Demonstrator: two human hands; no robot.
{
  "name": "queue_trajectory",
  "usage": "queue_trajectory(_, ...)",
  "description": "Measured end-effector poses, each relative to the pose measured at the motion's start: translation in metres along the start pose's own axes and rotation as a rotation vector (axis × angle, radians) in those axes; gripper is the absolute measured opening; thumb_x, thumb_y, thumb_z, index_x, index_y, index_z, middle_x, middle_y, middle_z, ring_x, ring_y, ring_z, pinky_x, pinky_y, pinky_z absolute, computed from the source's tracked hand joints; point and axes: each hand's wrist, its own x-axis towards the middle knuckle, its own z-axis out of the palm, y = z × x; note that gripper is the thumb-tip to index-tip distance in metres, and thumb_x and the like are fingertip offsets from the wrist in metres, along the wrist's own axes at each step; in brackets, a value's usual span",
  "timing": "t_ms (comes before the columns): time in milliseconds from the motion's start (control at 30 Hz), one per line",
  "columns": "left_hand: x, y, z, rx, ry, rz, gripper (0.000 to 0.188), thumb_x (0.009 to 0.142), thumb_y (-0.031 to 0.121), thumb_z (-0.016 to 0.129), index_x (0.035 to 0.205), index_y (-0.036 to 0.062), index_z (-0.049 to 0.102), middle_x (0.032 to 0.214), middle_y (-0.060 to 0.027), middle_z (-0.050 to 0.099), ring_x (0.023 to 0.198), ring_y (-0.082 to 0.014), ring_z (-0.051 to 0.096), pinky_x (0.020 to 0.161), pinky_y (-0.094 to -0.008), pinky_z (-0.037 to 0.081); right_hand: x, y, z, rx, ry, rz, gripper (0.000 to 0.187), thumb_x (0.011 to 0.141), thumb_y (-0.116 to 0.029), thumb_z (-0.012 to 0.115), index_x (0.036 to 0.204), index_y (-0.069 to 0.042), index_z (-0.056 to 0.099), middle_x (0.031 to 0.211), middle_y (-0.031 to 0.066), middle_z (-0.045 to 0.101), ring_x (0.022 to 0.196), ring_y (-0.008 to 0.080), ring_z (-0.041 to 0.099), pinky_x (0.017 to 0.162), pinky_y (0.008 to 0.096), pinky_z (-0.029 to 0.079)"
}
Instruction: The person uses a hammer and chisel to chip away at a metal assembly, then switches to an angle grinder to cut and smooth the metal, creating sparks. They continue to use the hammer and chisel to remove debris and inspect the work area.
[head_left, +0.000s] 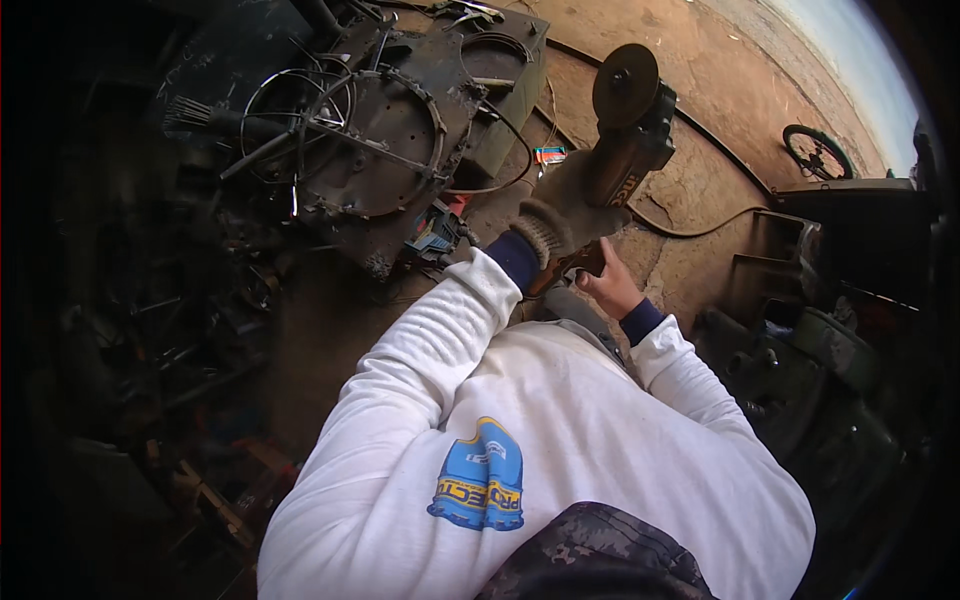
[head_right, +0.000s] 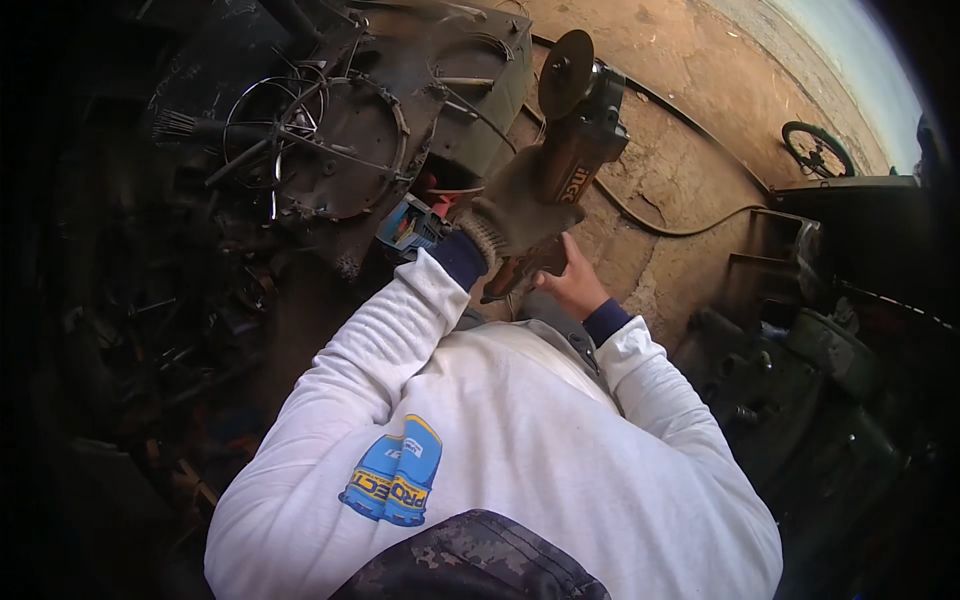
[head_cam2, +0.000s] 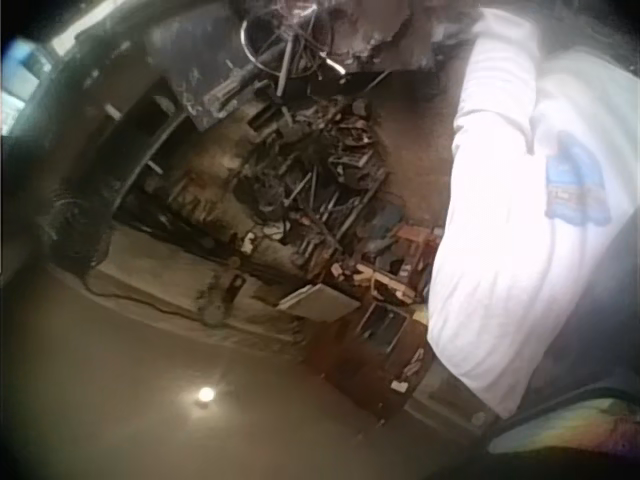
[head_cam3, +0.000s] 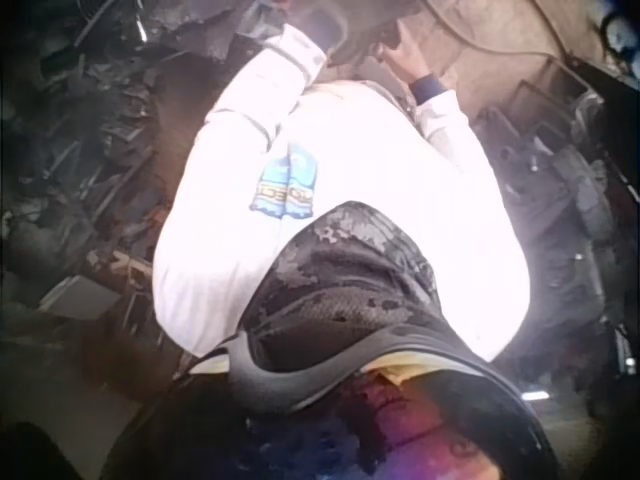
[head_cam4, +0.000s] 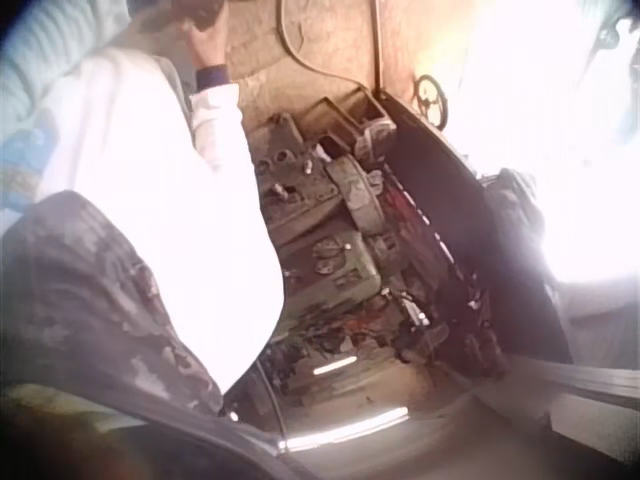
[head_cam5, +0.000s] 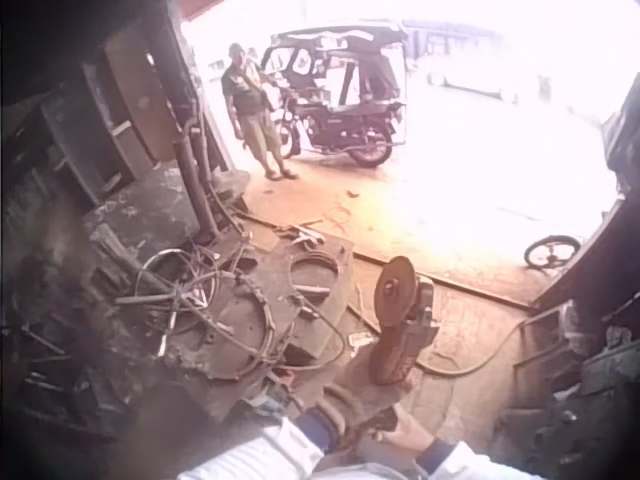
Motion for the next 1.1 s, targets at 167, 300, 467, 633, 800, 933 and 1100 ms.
queue_trajectory(167,-0.029,-0.048,0.025,0.117,-0.096,-0.261,0.068,0.065,0.035,0.077,0.119,0.0042,0.052,0.114,-0.0195,0.059,0.106,-0.0378,0.058,0.090,-0.0429,0.048,-0.035,0.050,-0.090,-0.210,0.258,0.189,0.082,0.088,-0.044,0.065,0.146,-0.003,0.024,0.113,0.0144,0.059,0.096,0.0199,0.059,0.086,0.0323,0.048)
queue_trajectory(300,-0.062,-0.116,0.043,0.287,-0.134,-0.581,0.076,0.063,0.039,0.078,0.123,0.0021,0.050,0.120,-0.0225,0.057,0.112,-0.0376,0.055,0.095,-0.0428,0.046,-0.088,0.060,-0.126,-0.228,0.448,0.462,0.066,0.093,-0.040,0.059,0.141,-0.002,0.034,0.104,0.0114,0.063,0.086,0.0151,0.061,0.068,0.0279,0.047)
queue_trajectory(467,-0.064,-0.190,0.052,0.361,0.068,-0.952,0.078,0.067,0.043,0.076,0.125,-0.0009,0.047,0.122,-0.0264,0.056,0.110,-0.0394,0.057,0.095,-0.0457,0.045,-0.160,0.110,-0.149,-0.246,0.577,0.636,0.054,0.095,-0.039,0.058,0.133,-0.002,0.046,0.109,0.0096,0.061,0.094,0.0176,0.061,0.077,0.0297,0.052)
queue_trajectory(633,0.003,-0.237,0.025,0.029,0.381,-1.261,0.082,0.068,0.040,0.076,0.128,-0.0041,0.043,0.117,-0.0260,0.059,0.102,-0.0387,0.062,0.088,-0.0444,0.049,-0.194,0.119,-0.163,-0.413,0.515,0.768,0.053,0.094,-0.039,0.058,0.128,0.001,0.050,0.111,0.0155,0.063,0.097,0.0205,0.063,0.079,0.0300,0.052)
queue_trajectory(800,0.084,-0.252,-0.015,-0.012,0.532,-1.365,0.074,0.072,0.039,0.072,0.126,-0.0044,0.047,0.112,-0.0218,0.060,0.091,-0.0338,0.064,0.078,-0.0404,0.053,-0.194,0.089,-0.170,-0.387,0.557,0.874,0.049,0.094,-0.037,0.058,0.127,-0.001,0.052,0.105,0.0151,0.065,0.087,0.0200,0.065,0.076,0.0309,0.053)
queue_trajectory(933,0.111,-0.292,-0.028,-0.216,0.743,-1.261,0.079,0.065,0.034,0.081,0.122,-0.0092,0.049,0.118,-0.0262,0.058,0.100,-0.0337,0.063,0.087,-0.0411,0.051,-0.204,0.081,-0.180,-0.350,0.610,0.912,0.046,0.095,-0.034,0.058,0.127,-0.001,0.052,0.103,0.0129,0.064,0.085,0.0182,0.064,0.075,0.0301,0.053)
queue_trajectory(1100,0.128,-0.340,-0.034,-0.090,0.820,-1.334,0.081,0.063,0.038,0.084,0.121,-0.0081,0.051,0.119,-0.0271,0.059,0.104,-0.0345,0.063,0.092,-0.0413,0.048,-0.197,0.061,-0.181,-0.400,0.563,0.993,0.047,0.095,-0.034,0.058,0.126,0.000,0.052,0.099,0.0119,0.065,0.081,0.0183,0.064,0.074,0.0306,0.053)
